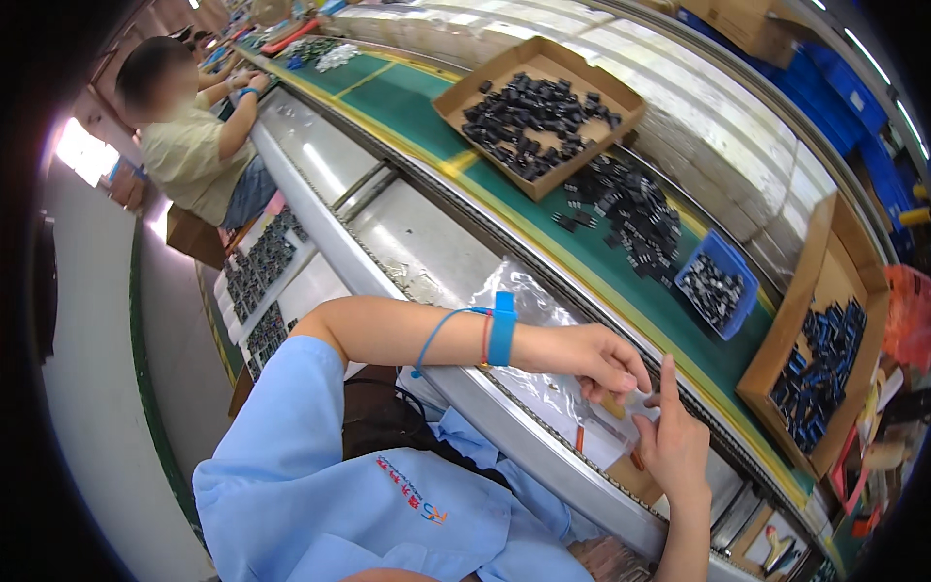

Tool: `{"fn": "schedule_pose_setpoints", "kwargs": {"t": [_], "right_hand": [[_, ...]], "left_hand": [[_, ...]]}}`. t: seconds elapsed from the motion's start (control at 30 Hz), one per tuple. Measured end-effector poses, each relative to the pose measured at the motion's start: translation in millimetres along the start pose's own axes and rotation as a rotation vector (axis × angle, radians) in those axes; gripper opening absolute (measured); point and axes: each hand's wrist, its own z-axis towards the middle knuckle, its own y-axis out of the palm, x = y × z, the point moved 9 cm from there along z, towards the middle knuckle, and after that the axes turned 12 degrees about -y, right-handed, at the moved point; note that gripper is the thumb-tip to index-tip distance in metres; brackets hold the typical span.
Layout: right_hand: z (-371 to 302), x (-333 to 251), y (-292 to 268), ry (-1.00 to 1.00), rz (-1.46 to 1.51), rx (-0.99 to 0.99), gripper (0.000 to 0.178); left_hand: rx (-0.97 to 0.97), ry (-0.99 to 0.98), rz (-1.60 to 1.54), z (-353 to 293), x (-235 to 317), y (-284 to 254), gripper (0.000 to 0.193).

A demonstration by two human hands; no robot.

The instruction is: Placing electronic components onto printed circuit boards on an assembly line.

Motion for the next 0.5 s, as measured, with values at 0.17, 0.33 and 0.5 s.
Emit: {"fn": "schedule_pose_setpoints", "kwargs": {"t": [0.17,0.33,0.5], "right_hand": [[0.7,-0.6,1.5,-0.035,-0.007,-0.028,0.087],[4.5,-17.1,-3.7,-0.083,-0.067,-0.036,0.02],[4.1,-14.6,-1.5,-0.084,-0.114,-0.101,0.016]], "left_hand": [[-0.001,0.001,-0.009,2.5,-0.8,1.8,0.033],[0.002,-0.005,-0.008,1.5,-0.1,1.7,0.031],[0.024,0.012,-0.026,1.8,-0.2,-1.5,0.028]]}}
